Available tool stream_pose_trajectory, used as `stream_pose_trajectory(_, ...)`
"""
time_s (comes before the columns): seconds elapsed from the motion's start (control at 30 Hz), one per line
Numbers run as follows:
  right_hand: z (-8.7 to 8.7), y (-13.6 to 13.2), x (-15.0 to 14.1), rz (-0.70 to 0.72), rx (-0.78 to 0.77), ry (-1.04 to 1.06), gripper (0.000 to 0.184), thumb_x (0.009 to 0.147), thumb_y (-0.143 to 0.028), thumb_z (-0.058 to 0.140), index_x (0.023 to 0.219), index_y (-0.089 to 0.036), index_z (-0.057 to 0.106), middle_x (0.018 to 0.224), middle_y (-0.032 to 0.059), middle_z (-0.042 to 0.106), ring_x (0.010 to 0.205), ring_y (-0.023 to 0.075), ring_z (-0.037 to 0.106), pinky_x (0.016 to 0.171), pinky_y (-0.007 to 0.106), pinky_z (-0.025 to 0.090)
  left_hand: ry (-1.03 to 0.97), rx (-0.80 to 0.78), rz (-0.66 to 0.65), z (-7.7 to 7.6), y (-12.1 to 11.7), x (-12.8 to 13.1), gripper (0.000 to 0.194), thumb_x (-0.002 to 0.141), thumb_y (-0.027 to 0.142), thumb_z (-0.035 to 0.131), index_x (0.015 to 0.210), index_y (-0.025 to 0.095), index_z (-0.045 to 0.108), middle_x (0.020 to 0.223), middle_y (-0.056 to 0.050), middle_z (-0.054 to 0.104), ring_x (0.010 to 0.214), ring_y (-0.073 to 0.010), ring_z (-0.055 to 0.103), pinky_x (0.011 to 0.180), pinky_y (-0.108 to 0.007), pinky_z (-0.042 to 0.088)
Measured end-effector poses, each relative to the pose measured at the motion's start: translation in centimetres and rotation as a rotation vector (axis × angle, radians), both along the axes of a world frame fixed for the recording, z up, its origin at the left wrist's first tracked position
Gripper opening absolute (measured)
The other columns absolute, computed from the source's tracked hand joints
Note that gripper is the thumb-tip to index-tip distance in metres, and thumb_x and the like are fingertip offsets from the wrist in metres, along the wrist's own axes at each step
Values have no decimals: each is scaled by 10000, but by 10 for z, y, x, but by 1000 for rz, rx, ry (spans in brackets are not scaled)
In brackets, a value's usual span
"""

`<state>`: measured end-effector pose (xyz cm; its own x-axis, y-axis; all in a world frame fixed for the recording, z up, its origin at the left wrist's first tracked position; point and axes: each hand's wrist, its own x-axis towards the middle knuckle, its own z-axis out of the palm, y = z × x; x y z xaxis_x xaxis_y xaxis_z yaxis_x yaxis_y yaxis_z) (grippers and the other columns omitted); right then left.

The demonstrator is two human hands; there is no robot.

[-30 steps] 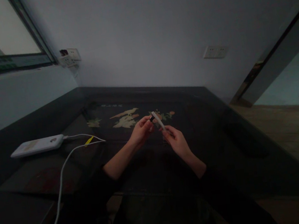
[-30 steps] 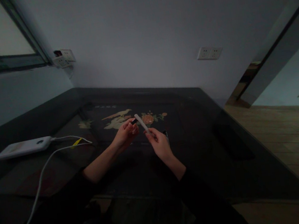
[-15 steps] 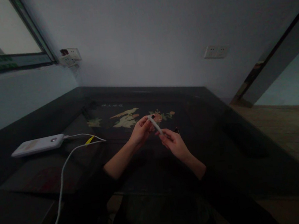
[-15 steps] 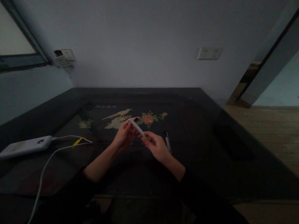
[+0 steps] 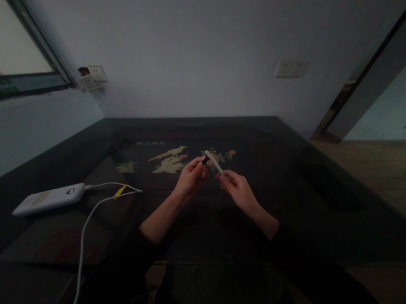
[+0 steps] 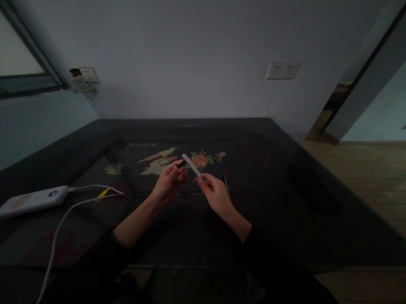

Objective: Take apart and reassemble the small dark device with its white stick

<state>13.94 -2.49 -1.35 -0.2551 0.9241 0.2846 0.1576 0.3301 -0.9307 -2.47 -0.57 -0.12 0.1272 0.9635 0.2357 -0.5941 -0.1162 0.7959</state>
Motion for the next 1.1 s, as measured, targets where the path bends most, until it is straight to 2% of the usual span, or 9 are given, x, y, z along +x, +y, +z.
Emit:
stream_pose_trajectory(0.13,2,-1,0,2,17,-10,335,866,-481,521,917,-169,631,572,-37,430,485,93,371,445,215,264,7,19,2,1,-1,0,476,594,443,829,900,133,635,520,74,454,500,-49,388,528,-204,300)
stream_pose_trajectory(0.37,5,-9,-4,119,-26,32,333,859,-473,532,956,-166,621,562,-43,415,476,90,362,438,217,258,-30,21,-6,6,-3,2,558,553,460,846,941,111,649,528,78,430,493,-46,365,509,-208,305)
stream_pose_trajectory(0.53,6,-13,-5,200,-36,43,314,864,-456,530,943,-167,624,583,-40,420,479,84,358,440,214,262,-29,-1,-2,10,-5,3,531,564,455,843,925,104,672,518,74,411,488,-46,351,498,-207,299)
stream_pose_trajectory(0.73,1,-6,-4,97,-6,22,324,869,-456,526,961,-164,628,618,-22,466,502,90,382,443,213,272,-20,-2,0,6,-3,3,565,539,470,851,927,116,644,516,80,423,491,-49,355,506,-208,301)
stream_pose_trajectory(0.93,5,-3,-1,4,14,3,300,860,-453,533,919,-171,619,616,-18,472,507,99,397,448,216,282,8,29,-4,2,-3,2,487,570,455,839,876,140,628,511,75,462,487,-51,379,509,-205,283)
stream_pose_trajectory(1.1,4,-3,-1,6,11,-7,303,868,-467,520,937,-187,612,599,-28,449,505,101,396,456,213,286,-3,1,10,2,-2,2,508,547,445,851,891,143,632,517,80,459,489,-49,389,519,-203,300)
